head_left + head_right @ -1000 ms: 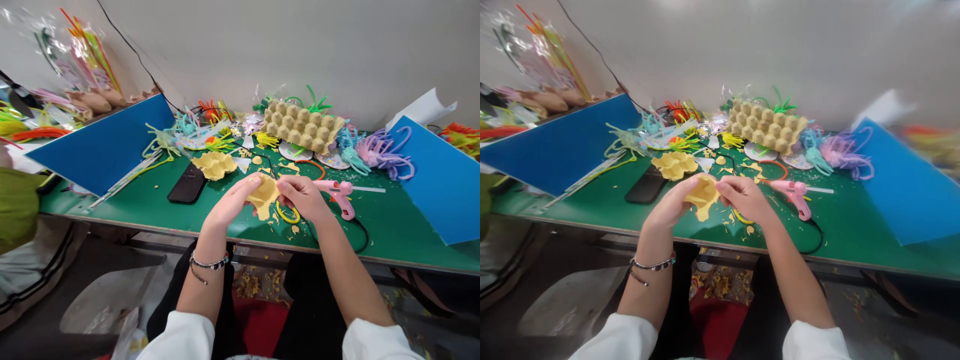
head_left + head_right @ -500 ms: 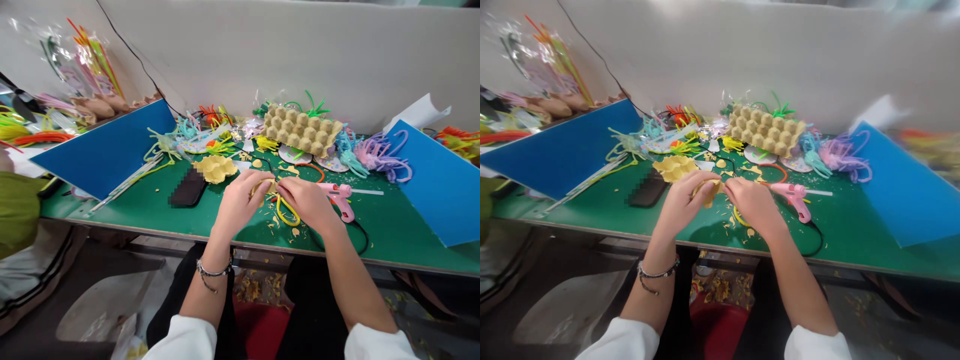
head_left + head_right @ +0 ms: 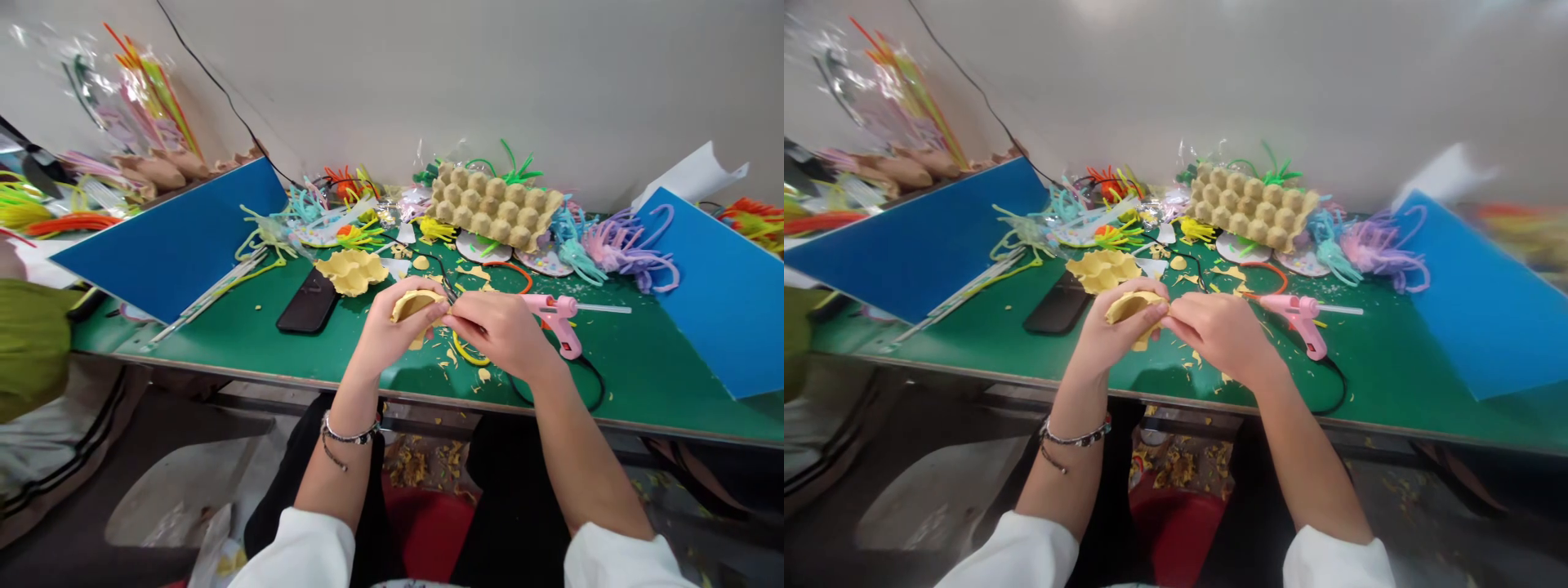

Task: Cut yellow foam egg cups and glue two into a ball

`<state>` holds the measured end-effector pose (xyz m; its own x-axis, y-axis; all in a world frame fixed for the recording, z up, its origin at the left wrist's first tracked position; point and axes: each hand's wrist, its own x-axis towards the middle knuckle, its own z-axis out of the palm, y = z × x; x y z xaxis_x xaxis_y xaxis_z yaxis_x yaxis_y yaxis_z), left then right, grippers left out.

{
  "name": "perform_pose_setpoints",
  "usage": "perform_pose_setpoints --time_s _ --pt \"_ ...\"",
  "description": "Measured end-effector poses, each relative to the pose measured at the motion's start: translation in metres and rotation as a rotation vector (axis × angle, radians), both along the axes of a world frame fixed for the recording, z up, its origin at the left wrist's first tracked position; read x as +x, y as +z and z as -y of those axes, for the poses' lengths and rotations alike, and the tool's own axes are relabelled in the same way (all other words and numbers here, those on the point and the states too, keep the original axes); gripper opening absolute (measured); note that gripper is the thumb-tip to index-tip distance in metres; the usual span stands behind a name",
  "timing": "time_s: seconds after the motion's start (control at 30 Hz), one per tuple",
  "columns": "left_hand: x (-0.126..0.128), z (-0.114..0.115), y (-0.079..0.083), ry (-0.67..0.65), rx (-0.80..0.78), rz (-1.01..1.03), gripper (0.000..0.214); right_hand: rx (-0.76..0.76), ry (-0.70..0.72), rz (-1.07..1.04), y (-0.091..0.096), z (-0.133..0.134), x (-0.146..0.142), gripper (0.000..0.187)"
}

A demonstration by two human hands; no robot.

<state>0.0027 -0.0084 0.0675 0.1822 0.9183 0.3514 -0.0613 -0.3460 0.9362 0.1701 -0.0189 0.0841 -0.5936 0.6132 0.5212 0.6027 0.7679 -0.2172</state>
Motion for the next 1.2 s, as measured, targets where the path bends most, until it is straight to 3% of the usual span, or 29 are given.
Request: perform_pose_setpoints --time_s 0.13,0.23,0.37,0.47,0.57,0.7,0.83,1.0,1.2 --pt "-0.009 -0.011 -0.005 0.268 -0.003 0.193 0.022 0.099 0.086 -0.018 0.008 0.012 -0.006 0.037" --pt "-0.02 -0.014 -0.004 0.416 0.02 0.252 0.024 -0.001 0.002 -0.097 0.014 0.015 0.002 0.034" --pt "-0.021 -0.008 0.001 0.414 0.001 0.169 0.026 -0.313 0.093 -0.003 0.02 0.016 0.018 0.018" --pt "-0.014 -0.002 0.003 0.421 0.056 0.081 0.028 -0.417 0.202 0.059 0.025 0.021 0.023 0.013" --pt "-0.008 0.006 0.007 0.304 0.08 0.004 0.03 -0.462 0.206 0.07 0.027 0.026 0.021 0.014" --pt "-0.004 0.017 0.014 0.178 0.103 -0.12 0.018 -0.393 -0.029 -0.135 0.026 0.024 0.015 0.027" --pt "0.002 0.023 0.017 0.129 0.142 -0.181 0.011 -0.324 -0.027 -0.129 0.022 0.021 0.008 0.029" --pt "0.006 0.024 0.017 0.149 0.208 -0.213 0.009 -0.142 -0.132 -0.036 0.018 0.022 0.003 0.033" --pt "0.008 0.019 0.012 0.146 0.11 -0.094 0.01 0.111 -0.121 0.018 0.012 0.016 0.003 0.032"
